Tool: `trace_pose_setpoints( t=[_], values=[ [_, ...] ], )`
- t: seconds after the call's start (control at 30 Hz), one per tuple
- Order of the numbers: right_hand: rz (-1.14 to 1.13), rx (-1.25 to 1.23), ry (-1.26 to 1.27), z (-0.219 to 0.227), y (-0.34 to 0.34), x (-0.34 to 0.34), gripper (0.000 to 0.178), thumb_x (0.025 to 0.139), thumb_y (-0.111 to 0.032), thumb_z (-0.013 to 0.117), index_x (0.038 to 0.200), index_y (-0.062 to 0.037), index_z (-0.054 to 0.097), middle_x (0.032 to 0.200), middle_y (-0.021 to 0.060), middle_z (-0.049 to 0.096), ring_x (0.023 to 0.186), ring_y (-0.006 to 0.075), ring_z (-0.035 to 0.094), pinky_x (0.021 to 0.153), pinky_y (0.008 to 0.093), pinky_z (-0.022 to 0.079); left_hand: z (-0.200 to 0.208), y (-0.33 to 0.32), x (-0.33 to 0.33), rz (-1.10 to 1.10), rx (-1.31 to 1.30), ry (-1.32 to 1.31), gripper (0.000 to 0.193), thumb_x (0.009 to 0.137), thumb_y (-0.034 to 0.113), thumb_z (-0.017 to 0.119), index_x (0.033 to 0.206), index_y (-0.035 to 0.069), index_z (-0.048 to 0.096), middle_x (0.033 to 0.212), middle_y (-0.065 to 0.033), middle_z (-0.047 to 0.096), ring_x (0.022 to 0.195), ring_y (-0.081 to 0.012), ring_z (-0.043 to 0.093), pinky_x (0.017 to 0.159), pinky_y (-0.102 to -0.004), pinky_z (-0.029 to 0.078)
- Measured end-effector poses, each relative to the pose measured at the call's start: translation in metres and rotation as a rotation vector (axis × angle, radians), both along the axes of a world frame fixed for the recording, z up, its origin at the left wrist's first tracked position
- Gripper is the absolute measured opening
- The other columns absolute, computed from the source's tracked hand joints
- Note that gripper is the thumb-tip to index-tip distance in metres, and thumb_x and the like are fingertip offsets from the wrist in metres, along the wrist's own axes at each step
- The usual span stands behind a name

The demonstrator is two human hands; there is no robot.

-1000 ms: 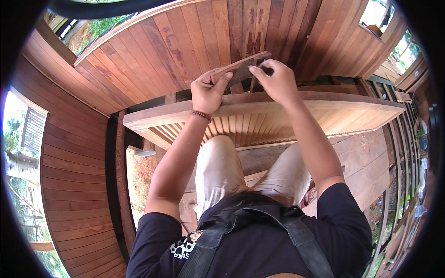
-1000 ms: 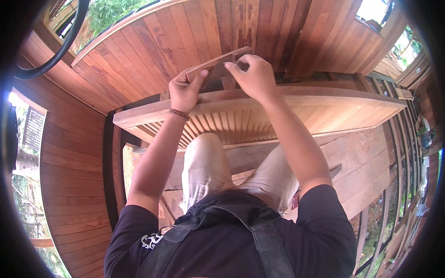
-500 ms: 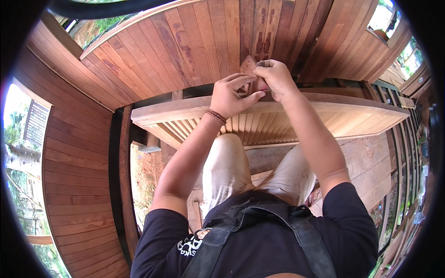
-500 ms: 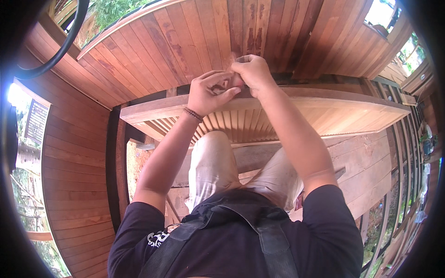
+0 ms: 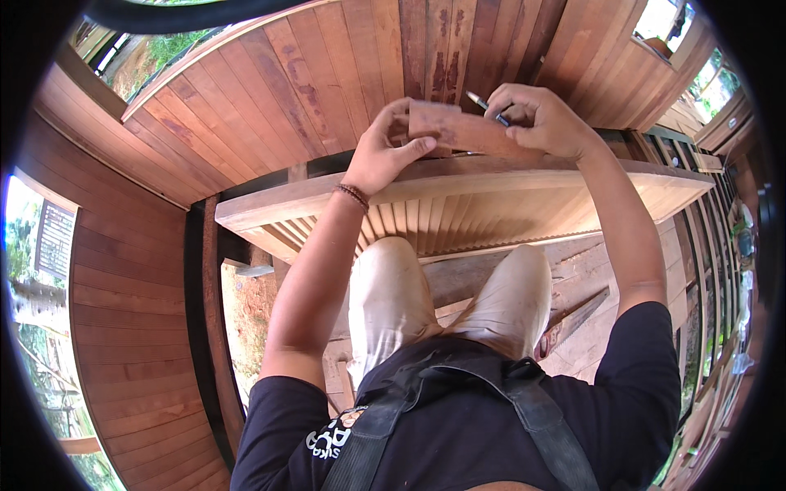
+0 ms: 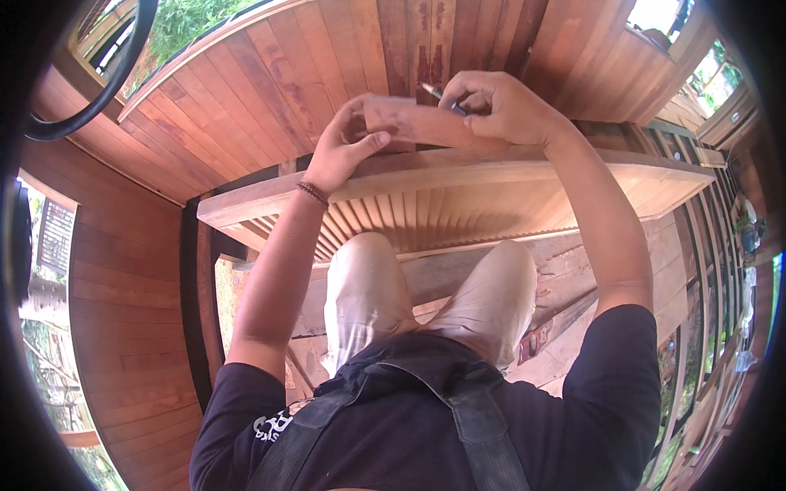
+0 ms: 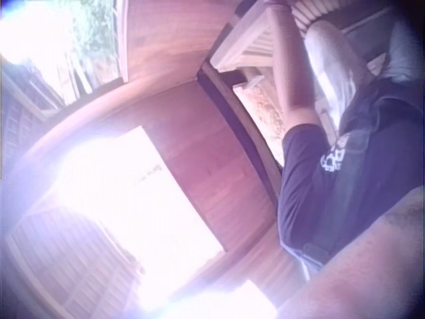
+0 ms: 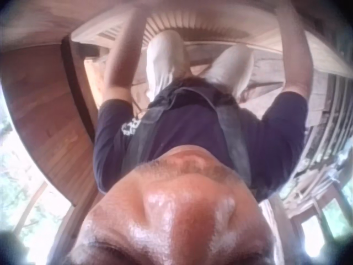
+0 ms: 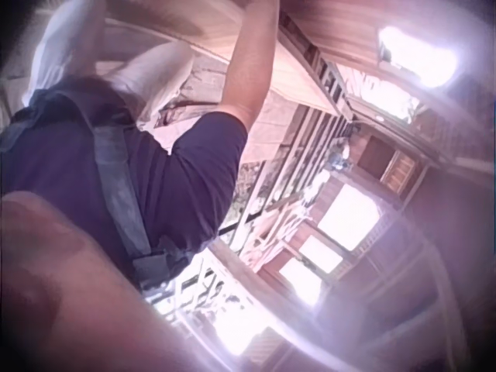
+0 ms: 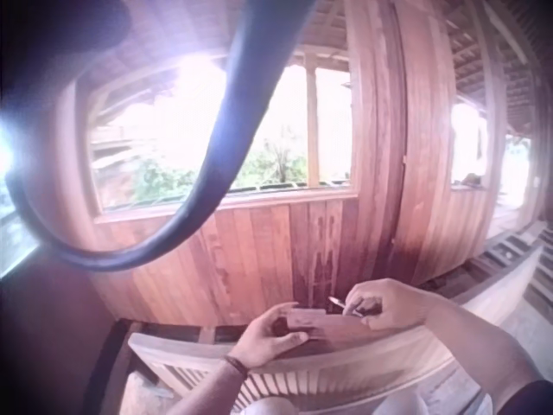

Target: The person measures a wooden slatted panel with a tape measure, then uses a square and pencil to mark cut lines on the wood. The person repositions the panel and repeats the marking process on different sections.

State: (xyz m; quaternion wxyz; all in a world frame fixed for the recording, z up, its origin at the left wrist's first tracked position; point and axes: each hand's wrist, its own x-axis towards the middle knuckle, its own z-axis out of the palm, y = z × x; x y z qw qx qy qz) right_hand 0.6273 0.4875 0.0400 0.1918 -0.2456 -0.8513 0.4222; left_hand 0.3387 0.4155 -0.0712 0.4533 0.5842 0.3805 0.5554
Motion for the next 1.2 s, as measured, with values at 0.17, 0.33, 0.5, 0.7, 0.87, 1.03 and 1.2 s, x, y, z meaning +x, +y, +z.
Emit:
trace_pose_setpoints(
  t=[0.17, 0.33, 0.5, 0.7, 0.87, 1.03, 1.2],
  values=[
    [-0.039, 0.029, -0.01, -0.029, 0.006, 0.018, 0.024, 0.088, 0.004, 0.067, 0.111, -0.0002, 0.067, 0.108, 0.0064, 0.068, 0.101, 0.0136, 0.065, 0.096, 0.0301, 0.051, 0.024, -0.004, 0.005, 0.024, -0.054, 0.567, 0.034, 0.095, 0.022, 0.079, 0.117, -0.001, 0.071, 0.103, -0.0049, 0.076, 0.1, -0.0087, 0.066, 0.094, -0.0301, 0.052],
    [-0.315, 0.04, 0.147, -0.065, 0.04, 0.071, 0.029, 0.096, -0.022, 0.075, 0.112, 0.0009, 0.068, 0.103, 0.0017, 0.067, 0.096, 0.0096, 0.062, 0.089, 0.0274, 0.05, 0.023, -0.002, 0.015, 0.061, -0.043, 0.607, 0.035, 0.091, 0.024, 0.081, 0.114, 0.001, 0.069, 0.1, -0.0123, 0.075, 0.092, -0.0175, 0.07, 0.085, -0.0326, 0.055],
    [-0.159, 0.027, 0.128, -0.106, 0.044, 0.082, 0.058, 0.089, -0.049, 0.079, 0.114, 0.0013, 0.065, 0.1, 0.0038, 0.063, 0.098, 0.012, 0.059, 0.086, 0.0297, 0.049, 0.015, -0.005, 0.008, 0.103, -0.045, 0.614, 0.034, 0.086, 0.018, 0.085, 0.111, 0.002, 0.067, 0.095, -0.0136, 0.075, 0.087, -0.0191, 0.072, 0.078, -0.0324, 0.056],
    [-0.215, 0.178, -0.167, -0.09, 0.029, 0.064, 0.031, 0.075, -0.031, 0.089, 0.097, -0.0121, 0.078, 0.095, 0.0027, 0.071, 0.087, 0.0267, 0.07, 0.076, 0.0359, 0.055, 0.014, 0.002, 0.017, 0.082, 0.024, 0.725, 0.036, 0.076, 0.011, 0.087, 0.108, 0.005, 0.072, 0.1, -0.011, 0.075, 0.09, -0.024, 0.075, 0.077, -0.0345, 0.059],
    [-0.213, 0.08, -0.217, -0.085, 0.039, 0.06, 0.029, 0.073, -0.028, 0.088, 0.093, -0.0127, 0.075, 0.096, 0.0003, 0.07, 0.08, 0.0247, 0.07, 0.068, 0.0366, 0.056, 0.034, 0.011, 0.018, 0.011, -0.212, 0.778, 0.037, 0.073, 0.012, 0.088, 0.107, 0.006, 0.075, 0.108, -0.0095, 0.075, 0.101, -0.0274, 0.073, 0.087, -0.0365, 0.059],
    [-0.165, 0.156, -0.291, -0.077, 0.054, 0.053, 0.034, 0.064, -0.018, 0.084, 0.096, -0.0141, 0.073, 0.099, 0.0004, 0.068, 0.087, 0.0253, 0.07, 0.072, 0.0387, 0.059, 0.032, 0.026, 0.01, -0.028, -0.246, 0.944, 0.049, 0.068, 0.027, 0.087, 0.115, 0.018, 0.074, 0.114, -0.0046, 0.072, 0.104, -0.0274, 0.07, 0.087, -0.0381, 0.06],
    [-0.114, 0.2, -0.268, -0.08, 0.075, 0.049, 0.037, 0.06, -0.016, 0.083, 0.096, -0.012, 0.073, 0.099, 0.0023, 0.068, 0.088, 0.025, 0.069, 0.073, 0.0388, 0.058, 0.034, 0.047, 0.007, -0.033, -0.258, 0.944, 0.056, 0.067, 0.034, 0.087, 0.12, 0.021, 0.073, 0.116, -0.0029, 0.071, 0.109, -0.026, 0.068, 0.089, -0.0385, 0.059]
  ],
)
